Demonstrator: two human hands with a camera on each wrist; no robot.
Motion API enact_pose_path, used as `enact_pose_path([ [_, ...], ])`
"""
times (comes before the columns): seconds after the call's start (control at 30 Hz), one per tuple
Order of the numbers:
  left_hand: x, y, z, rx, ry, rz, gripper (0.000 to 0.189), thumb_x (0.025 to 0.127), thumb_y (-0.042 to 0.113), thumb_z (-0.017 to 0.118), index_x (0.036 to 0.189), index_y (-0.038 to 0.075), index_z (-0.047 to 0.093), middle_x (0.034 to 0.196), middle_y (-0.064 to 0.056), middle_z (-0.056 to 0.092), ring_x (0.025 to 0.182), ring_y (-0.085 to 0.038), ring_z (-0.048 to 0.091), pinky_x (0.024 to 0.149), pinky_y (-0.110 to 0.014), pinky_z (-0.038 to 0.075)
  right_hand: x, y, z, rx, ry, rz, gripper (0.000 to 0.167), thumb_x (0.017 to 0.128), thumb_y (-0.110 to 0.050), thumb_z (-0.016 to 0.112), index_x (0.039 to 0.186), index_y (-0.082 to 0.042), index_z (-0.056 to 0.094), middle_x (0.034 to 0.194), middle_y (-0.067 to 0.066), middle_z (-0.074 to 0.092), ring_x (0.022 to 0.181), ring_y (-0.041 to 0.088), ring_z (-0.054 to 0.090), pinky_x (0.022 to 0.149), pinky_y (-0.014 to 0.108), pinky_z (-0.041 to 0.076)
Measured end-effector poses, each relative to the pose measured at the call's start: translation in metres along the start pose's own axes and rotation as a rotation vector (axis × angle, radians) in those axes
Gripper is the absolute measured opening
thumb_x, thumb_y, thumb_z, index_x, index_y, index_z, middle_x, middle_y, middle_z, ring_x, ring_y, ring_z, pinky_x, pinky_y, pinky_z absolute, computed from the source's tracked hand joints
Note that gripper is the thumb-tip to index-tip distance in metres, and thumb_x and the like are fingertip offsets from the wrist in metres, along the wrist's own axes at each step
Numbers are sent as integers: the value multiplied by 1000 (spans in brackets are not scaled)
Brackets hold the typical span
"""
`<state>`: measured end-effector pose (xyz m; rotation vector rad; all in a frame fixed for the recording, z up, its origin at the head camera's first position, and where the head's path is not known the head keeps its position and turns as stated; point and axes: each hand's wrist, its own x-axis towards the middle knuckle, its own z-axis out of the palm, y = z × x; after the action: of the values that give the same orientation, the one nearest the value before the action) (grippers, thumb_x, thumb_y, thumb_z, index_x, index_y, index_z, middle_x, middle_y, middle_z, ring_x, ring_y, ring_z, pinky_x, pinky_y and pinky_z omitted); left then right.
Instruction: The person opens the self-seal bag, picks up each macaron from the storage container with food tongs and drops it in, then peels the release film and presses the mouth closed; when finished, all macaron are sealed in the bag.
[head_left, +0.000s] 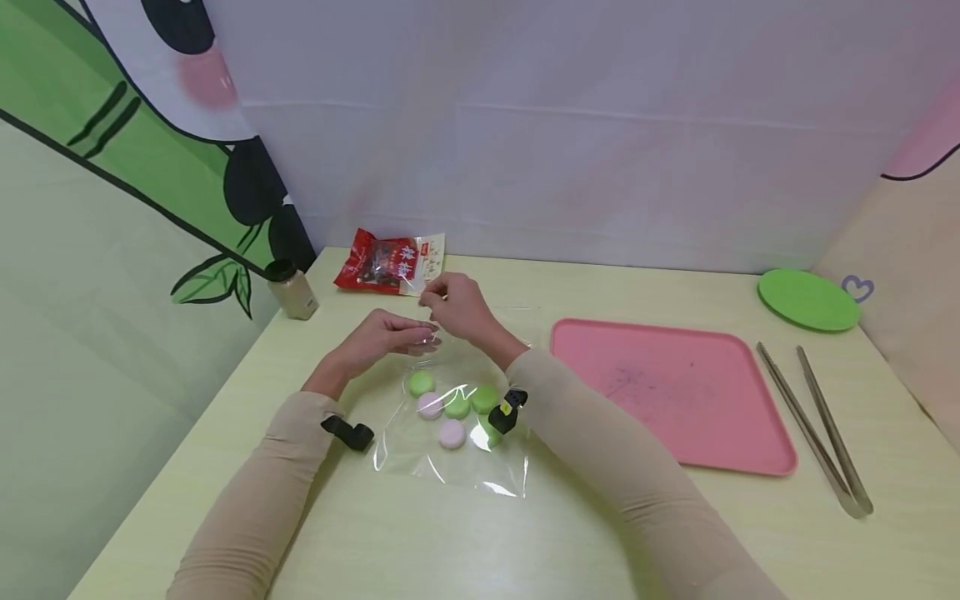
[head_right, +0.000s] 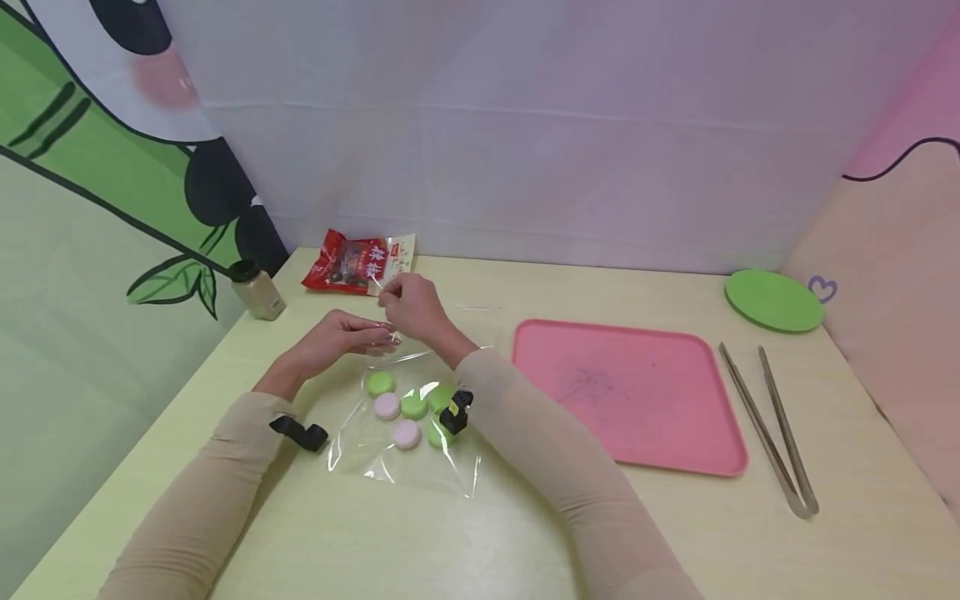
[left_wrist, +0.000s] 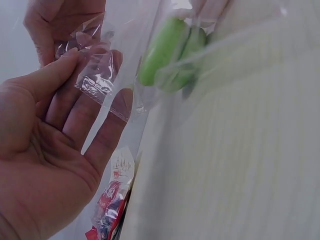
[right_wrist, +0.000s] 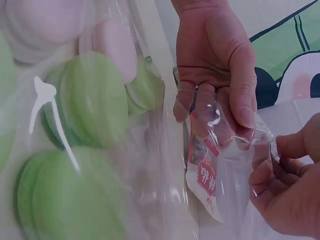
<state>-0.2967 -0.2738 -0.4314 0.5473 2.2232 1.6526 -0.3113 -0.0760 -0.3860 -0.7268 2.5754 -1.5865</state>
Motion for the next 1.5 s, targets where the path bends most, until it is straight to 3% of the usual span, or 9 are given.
enact_pose_path([
  [0.2,0,3,2,6,22,1,42,99,24,66,128,-6,65,111,-16,73,103,-31,71,89,-38,57,6,-2,1,122,50,198,18,100,-10,58,99,-2,73,100,14,69,70,14,58,51,23,42],
  [0.33,2,8,4,16,33,-4,42,99,23,66,128,-7,64,109,-15,74,101,-29,72,89,-37,57,9,-1,-2,250,87,316,18,98,-12,61,102,-1,74,90,9,63,70,13,53,56,23,46],
  [0.43,3,10,5,16,36,-5,41,99,21,65,128,-8,64,109,-15,74,100,-26,72,88,-37,57,11,-1,-6,329,83,374,21,99,-12,60,109,1,72,93,10,62,77,16,55,61,23,50],
  [0.63,5,8,5,47,14,-20,40,98,24,67,128,-3,66,111,-15,73,102,-25,72,90,-37,57,18,8,-29,485,205,392,25,102,-10,58,117,6,69,102,14,66,77,15,57,57,20,48],
  [0.73,4,8,2,48,30,-17,42,98,25,66,130,-4,64,112,-16,73,102,-26,71,90,-37,57,19,13,-51,590,235,383,26,103,-9,57,120,8,66,102,11,66,72,10,59,55,19,47],
  [0.87,5,6,-1,29,61,-29,46,100,26,65,132,-6,61,114,-16,72,102,-26,72,92,-35,55,14,17,-86,772,267,380,27,102,-2,55,125,11,61,97,13,66,74,14,67,61,20,54],
  [1.03,6,4,-1,8,97,-67,51,101,31,62,136,-5,58,116,-14,72,104,-23,71,95,-35,53,-11,35,-142,957,338,352,23,99,0,58,120,11,63,90,13,70,81,19,72,73,21,58],
  [1.23,6,4,-2,-17,111,-77,52,101,32,62,135,-6,57,115,-13,73,104,-23,71,95,-35,54,-66,62,-202,1128,374,336,19,96,-2,63,114,4,67,100,14,69,96,25,72,84,24,57],
  [1.5,4,0,-5,-1,112,-79,48,101,32,62,133,-5,61,113,-13,73,101,-20,72,92,-32,54,-126,80,-245,1278,350,300,16,95,4,62,110,6,67,100,17,66,98,28,72,89,27,55],
])
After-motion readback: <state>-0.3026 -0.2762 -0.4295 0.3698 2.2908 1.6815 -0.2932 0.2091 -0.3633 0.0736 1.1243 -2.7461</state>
